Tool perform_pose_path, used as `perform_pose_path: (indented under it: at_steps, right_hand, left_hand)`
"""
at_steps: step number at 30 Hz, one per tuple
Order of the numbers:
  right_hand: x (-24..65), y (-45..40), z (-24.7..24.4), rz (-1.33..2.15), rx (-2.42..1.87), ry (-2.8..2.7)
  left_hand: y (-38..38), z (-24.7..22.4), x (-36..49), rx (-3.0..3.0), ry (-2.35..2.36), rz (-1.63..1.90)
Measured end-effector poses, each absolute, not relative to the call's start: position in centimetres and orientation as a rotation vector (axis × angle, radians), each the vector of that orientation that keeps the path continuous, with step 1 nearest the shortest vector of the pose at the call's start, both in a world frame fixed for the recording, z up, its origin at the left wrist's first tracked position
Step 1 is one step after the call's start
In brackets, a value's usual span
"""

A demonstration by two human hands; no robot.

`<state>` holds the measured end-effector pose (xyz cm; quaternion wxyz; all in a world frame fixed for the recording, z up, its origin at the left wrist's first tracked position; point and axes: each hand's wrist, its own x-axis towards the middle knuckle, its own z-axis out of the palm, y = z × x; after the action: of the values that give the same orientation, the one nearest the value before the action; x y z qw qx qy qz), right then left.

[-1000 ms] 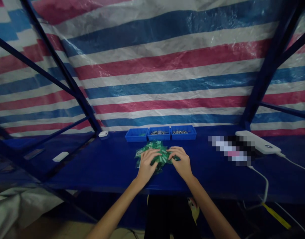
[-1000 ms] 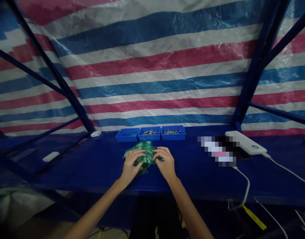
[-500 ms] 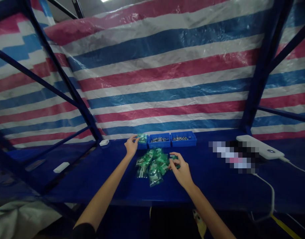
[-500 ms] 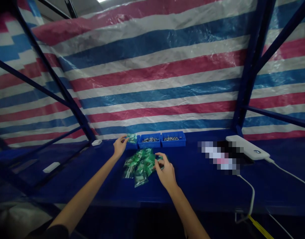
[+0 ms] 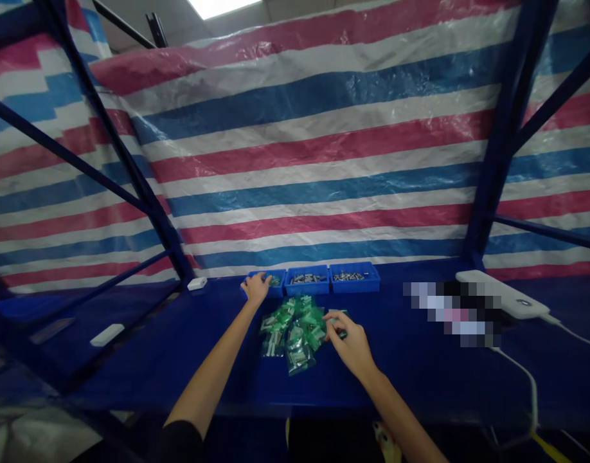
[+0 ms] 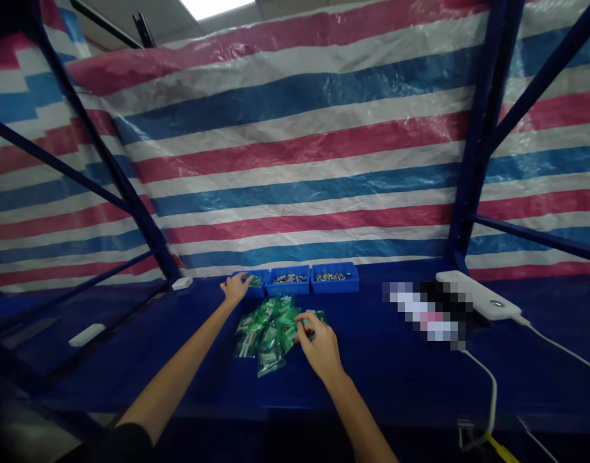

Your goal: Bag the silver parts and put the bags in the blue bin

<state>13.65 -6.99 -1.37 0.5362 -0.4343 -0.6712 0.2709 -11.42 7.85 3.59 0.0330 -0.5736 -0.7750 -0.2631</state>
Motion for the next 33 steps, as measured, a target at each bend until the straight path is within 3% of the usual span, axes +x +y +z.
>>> perform_pose_path:
  at_steps: [6, 11, 21, 27, 33]
  right_hand:
    - [13.5, -7.1, -1.6, 0.511, -1.001, -1.81]
    - [13.3, -7.1, -1.8, 0.494, -1.025, -1.837]
    - [13.5, -7.2, -1.8, 0.601, -1.007, -1.814]
    - [13.3, -7.1, -2.1, 0.561, -1.028, -1.73]
    - [13.4, -7.3, -1.6, 0.536, -1.017, -1.697]
  left_hand:
    - [2.2, 2.8, -10.2, -2.012, -1.931, -0.936]
    - [-4.9, 2.3, -9.3, -2.456, -1.615, -0.687]
    - [-8.2, 0.6, -8.0, -2.605, -1.764, -0.758]
    - [-8.5, 0.8, -6.5, -2.684, -1.769, -1.105]
    - [-7.9, 0.2, -4.2, -2.542, -1.888, -1.728]
